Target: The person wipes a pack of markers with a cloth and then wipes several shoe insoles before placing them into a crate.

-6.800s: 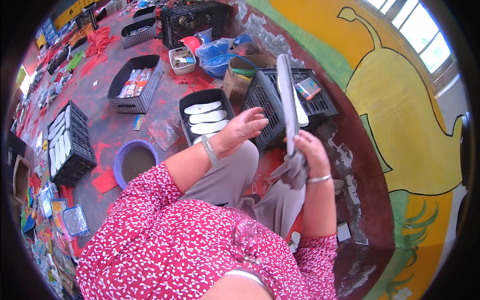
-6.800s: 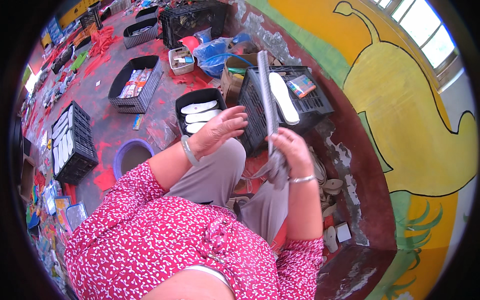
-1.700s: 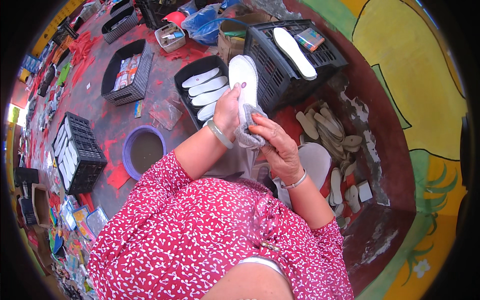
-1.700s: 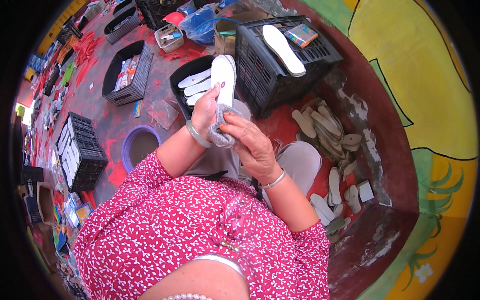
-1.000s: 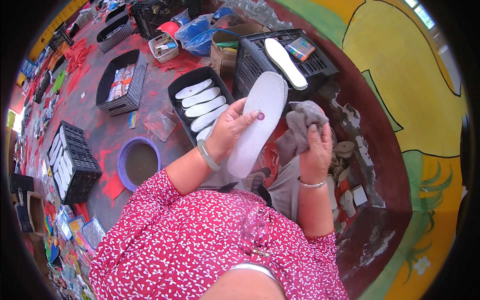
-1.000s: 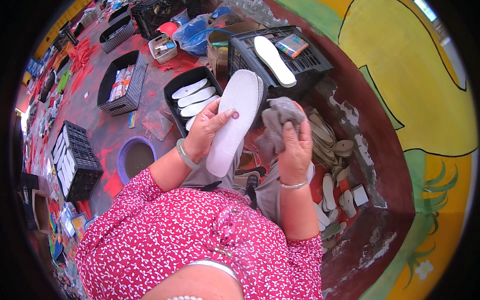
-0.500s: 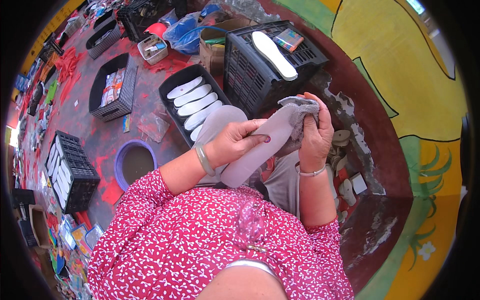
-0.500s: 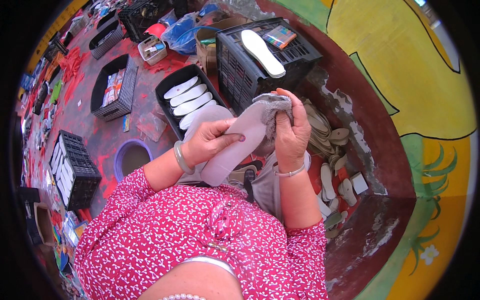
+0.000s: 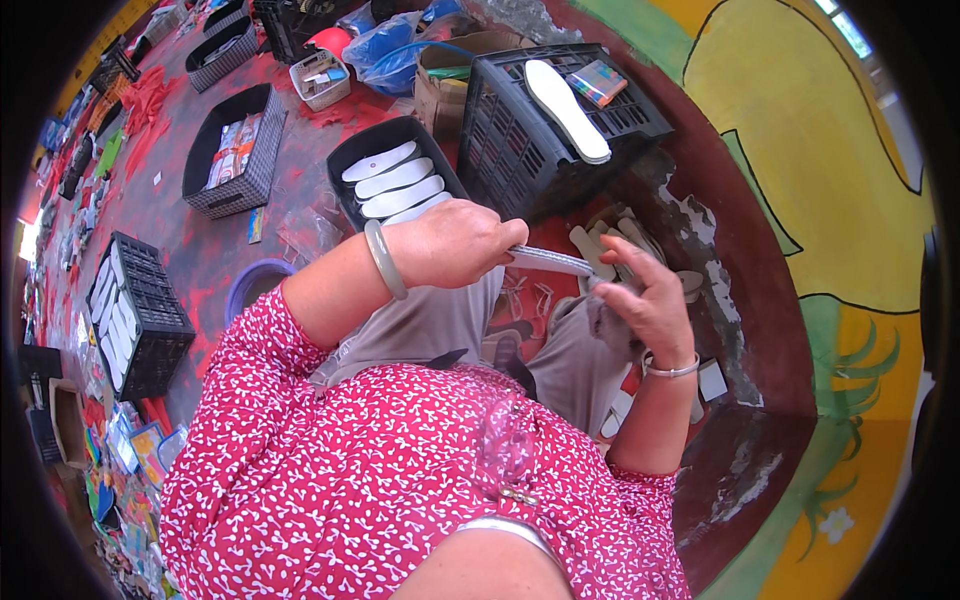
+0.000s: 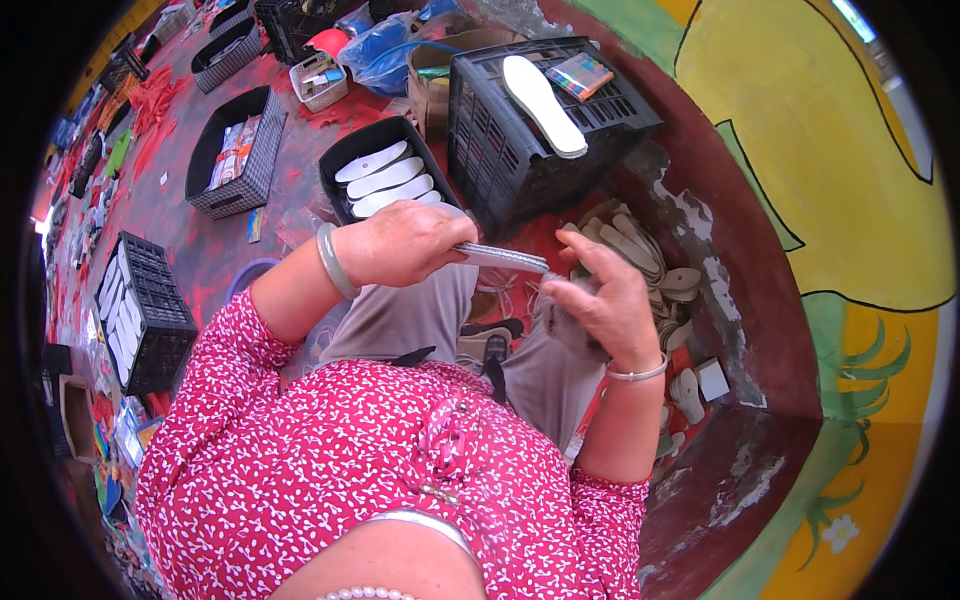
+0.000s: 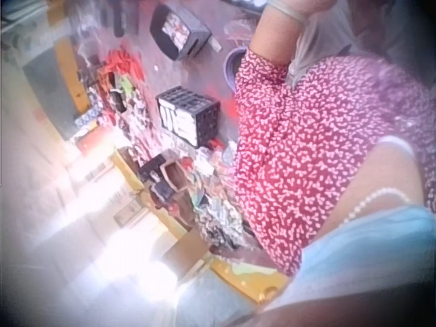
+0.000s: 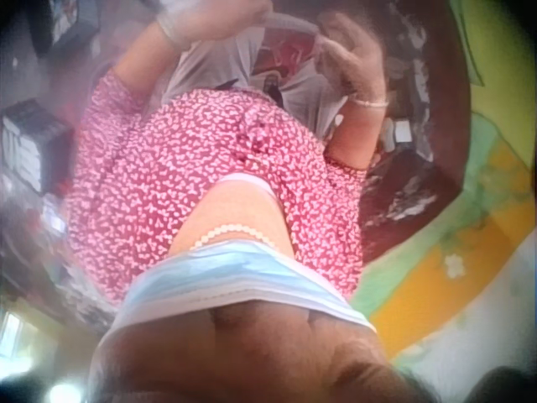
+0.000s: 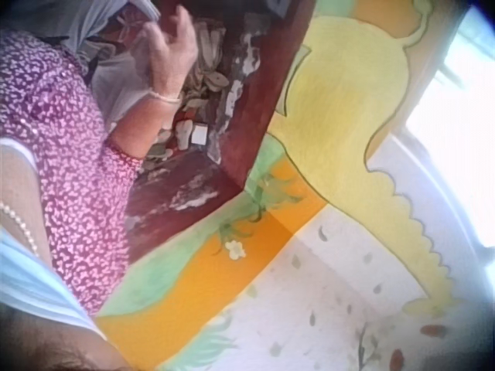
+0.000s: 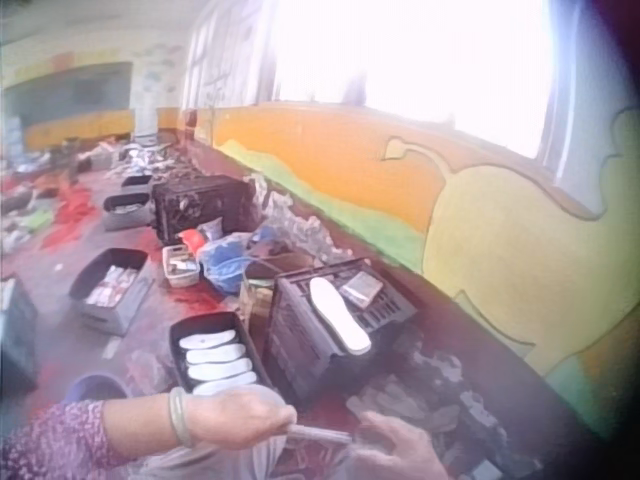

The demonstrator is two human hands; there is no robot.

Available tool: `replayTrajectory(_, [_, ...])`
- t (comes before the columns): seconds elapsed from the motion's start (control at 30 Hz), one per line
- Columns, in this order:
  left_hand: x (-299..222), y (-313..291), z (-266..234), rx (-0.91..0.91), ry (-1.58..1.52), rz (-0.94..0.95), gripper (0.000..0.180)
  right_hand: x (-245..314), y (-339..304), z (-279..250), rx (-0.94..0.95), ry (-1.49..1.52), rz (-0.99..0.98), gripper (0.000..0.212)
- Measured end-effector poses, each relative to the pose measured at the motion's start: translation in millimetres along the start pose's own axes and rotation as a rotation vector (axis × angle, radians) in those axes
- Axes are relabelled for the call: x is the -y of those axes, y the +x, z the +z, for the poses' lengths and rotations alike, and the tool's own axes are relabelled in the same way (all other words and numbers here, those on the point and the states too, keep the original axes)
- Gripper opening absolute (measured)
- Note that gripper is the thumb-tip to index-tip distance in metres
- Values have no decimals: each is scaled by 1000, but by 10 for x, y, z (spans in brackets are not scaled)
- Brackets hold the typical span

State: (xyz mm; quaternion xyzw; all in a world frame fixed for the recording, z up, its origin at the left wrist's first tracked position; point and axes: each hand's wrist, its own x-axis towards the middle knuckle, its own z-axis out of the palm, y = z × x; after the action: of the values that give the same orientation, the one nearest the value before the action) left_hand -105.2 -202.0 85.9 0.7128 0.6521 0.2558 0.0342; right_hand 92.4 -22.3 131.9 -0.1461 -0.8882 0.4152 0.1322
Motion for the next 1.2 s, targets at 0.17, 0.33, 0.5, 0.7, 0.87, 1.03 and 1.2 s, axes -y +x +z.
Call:
replayTrajectory(0.17, [-39, 71, -181, 189, 23, 32, 19, -82, 16, 325, 237, -111, -15, 28])
replayTrajectory(0.33, [66, 63, -270, -438, 154, 28, 48, -283, 10, 415, 74, 474, 207, 19])
replayTrajectory(0.5, [194, 34, 331, -1006, -1121, -355, 65, -155, 85, 539, -70, 1010, 331, 20])
replayTrajectory(0.7, [24, 165, 397, -853, -2048, -335, 52, -127, 91, 931, 6, 1106, 399, 22])
replayTrajectory(0.87, [191, 58, 363, -756, -1950, -469, 35, -159, 59, 863, 181, 871, 420, 22])
replayTrajectory(1.03, [191, -145, 411, -509, -1935, -480, 42, -225, 233, 381, 3, 1095, 305, 32])
replayTrajectory(1.2, [-67, -106, 389, -450, -1857, -470, 61, 21, 445, 207, -178, 1119, 91, 35])
